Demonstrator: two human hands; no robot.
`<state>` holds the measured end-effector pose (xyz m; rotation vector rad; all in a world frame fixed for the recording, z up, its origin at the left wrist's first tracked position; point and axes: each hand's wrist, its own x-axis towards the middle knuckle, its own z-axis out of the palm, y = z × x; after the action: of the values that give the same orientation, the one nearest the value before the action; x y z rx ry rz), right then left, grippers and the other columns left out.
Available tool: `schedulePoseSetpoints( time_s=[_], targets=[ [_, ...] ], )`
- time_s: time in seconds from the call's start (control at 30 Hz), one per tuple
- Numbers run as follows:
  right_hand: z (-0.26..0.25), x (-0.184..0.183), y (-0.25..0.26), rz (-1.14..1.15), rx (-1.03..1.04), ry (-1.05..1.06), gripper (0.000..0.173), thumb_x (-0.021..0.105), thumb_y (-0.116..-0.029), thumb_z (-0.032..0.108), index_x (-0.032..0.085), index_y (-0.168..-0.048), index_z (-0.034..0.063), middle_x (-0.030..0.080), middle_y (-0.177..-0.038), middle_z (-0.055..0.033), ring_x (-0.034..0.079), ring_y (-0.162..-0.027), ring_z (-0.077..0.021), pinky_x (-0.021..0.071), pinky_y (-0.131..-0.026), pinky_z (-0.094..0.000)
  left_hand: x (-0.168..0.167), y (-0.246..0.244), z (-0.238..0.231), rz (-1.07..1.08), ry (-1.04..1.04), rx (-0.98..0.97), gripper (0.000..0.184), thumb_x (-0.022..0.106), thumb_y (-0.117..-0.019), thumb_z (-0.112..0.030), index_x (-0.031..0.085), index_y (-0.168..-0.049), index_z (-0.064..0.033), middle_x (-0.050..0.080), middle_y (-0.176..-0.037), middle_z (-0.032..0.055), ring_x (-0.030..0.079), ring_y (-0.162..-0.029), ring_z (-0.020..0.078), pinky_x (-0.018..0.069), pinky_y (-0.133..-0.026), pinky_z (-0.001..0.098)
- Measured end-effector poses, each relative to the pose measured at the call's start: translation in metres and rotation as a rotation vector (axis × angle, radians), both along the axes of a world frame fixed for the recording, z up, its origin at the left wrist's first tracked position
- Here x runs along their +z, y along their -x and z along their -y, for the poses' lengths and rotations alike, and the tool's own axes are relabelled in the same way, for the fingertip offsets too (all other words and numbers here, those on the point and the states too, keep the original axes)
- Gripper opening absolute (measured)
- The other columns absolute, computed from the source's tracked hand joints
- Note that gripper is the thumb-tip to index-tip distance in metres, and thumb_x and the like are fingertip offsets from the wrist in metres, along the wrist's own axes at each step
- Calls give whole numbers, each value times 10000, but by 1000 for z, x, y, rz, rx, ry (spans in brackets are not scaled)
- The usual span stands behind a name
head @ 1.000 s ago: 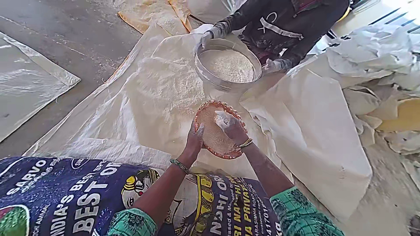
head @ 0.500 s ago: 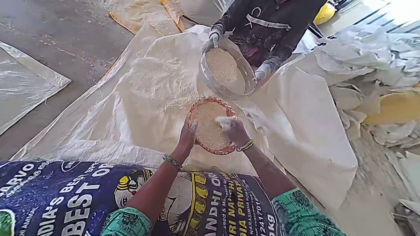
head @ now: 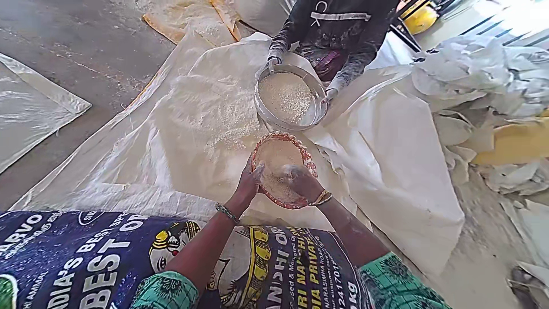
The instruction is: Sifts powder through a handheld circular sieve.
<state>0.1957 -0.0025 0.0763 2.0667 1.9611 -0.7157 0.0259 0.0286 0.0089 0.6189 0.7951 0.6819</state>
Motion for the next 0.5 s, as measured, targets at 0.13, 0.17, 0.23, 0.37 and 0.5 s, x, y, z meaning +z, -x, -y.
schedulePoseSetpoints(
  time_s=[0.13, 0.17, 0.23, 0.37, 0.5],
  targets=[
    [-22, -6, -18, -14, -263, -275, 360, 451, -1058, 72, 635, -1350, -32, 634, -1379, -229, 566, -1351, -335, 375, -1181, -445, 3, 6, 3, -39, -37, 27, 564, 402, -1100, -209, 191, -1612, -107, 432, -1495, 230, 599, -1136, 250, 541, -822, 394],
    [-32, -8, -13, -56, -295, -251, 395, 433, -1068, 90, 567, -1418, -38, 578, -1446, -235, 515, -1400, -326, 343, -1207, -435, 3, 6, 4, -42, -50, 24, 568, 402, -1096, -206, 191, -1613, -101, 424, -1503, 228, 591, -1147, 249, 536, -835, 396],
    [-46, -20, 5, -195, -277, -197, 451, 454, -1050, 87, 478, -1466, -85, 506, -1496, -275, 473, -1426, -340, 335, -1207, -441, 1, 4, 5, -41, -43, 32, 567, 408, -1097, -218, 198, -1613, -114, 441, -1486, 234, 610, -1125, 266, 549, -825, 419],
    [-33, -27, 49, -380, -64, 77, 427, 457, -1079, 169, 498, -1445, -46, 576, -1411, -246, 549, -1340, -299, 400, -1158, -437, -9, 7, -3, -37, -15, 86, 582, 422, -1091, -229, 192, -1617, -133, 506, -1408, 248, 629, -1091, 297, 560, -823, 459],
    [-11, -18, 35, -168, 186, 160, 367, 474, -1061, 110, 616, -1353, -62, 603, -1403, -254, 541, -1361, -364, 353, -1185, -455, -8, 5, -6, -24, 25, 92, 585, 411, -1097, -227, 170, -1624, -146, 461, -1456, 268, 611, -1120, 341, 546, -825, 498]
  ],
)
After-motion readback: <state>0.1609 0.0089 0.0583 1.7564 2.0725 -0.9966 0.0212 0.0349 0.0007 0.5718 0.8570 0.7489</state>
